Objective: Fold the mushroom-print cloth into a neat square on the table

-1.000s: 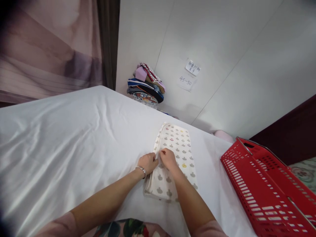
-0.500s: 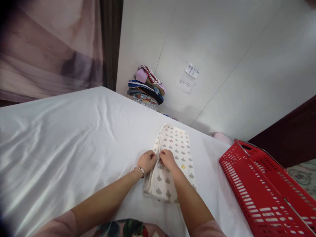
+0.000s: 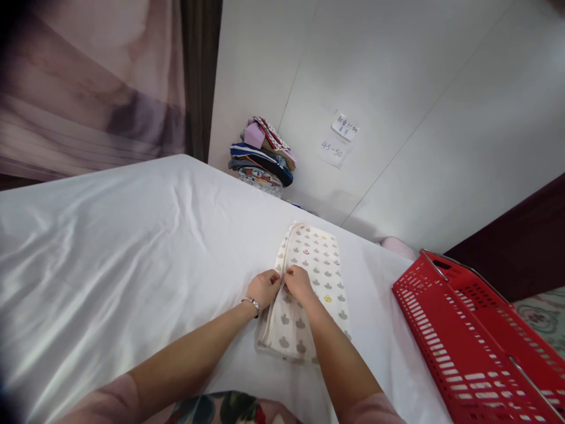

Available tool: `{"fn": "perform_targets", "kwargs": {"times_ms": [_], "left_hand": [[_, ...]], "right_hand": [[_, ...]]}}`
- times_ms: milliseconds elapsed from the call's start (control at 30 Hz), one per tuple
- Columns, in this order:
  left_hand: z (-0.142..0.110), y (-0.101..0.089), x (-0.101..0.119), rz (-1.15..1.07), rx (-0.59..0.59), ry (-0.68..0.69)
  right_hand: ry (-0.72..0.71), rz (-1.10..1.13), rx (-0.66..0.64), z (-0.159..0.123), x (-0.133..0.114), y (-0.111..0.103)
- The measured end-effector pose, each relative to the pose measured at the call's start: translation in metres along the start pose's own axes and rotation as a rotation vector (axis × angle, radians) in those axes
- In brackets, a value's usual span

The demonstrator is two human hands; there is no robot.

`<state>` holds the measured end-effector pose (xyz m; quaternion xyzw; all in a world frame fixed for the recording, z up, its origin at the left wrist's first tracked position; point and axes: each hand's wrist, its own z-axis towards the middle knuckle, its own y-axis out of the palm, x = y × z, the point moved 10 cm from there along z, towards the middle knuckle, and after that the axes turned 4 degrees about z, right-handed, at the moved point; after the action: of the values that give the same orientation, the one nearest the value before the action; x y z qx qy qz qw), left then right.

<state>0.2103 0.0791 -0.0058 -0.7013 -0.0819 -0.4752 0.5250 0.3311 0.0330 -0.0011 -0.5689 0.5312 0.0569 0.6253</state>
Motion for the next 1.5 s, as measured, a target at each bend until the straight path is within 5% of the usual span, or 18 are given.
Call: {"fn": "perform_targets", "kwargs": {"times_ms": [267,567,867,1167,1500], "left_hand": [[-0.002,0.001,0.009,0.058,0.012,0.072],[0.007,0.005,-0.004,-0.080,-0.023,-0.042],[0.015,0.012,-0.009,0.010,-0.114,-0.113],[0.020,0.019,-0.022,-0.199,-0.212,-0.237],[0.016,0.015,-0.020,-0.231,-0.177,-0.244]], "right_hand": [[0.054,-0.039,-0.069,-0.003,0.000,0.005],[0.037,-0.164,-0.047,-0.003,0.002,-0.003],[-0.068,-0.511,0.025,-0.004,-0.030,-0.025],[-0.148,-0.778,-0.008,-0.005,-0.047,-0.009],[-0.120,-0.776,-0.085,-0.003,-0.043,-0.001]]}}
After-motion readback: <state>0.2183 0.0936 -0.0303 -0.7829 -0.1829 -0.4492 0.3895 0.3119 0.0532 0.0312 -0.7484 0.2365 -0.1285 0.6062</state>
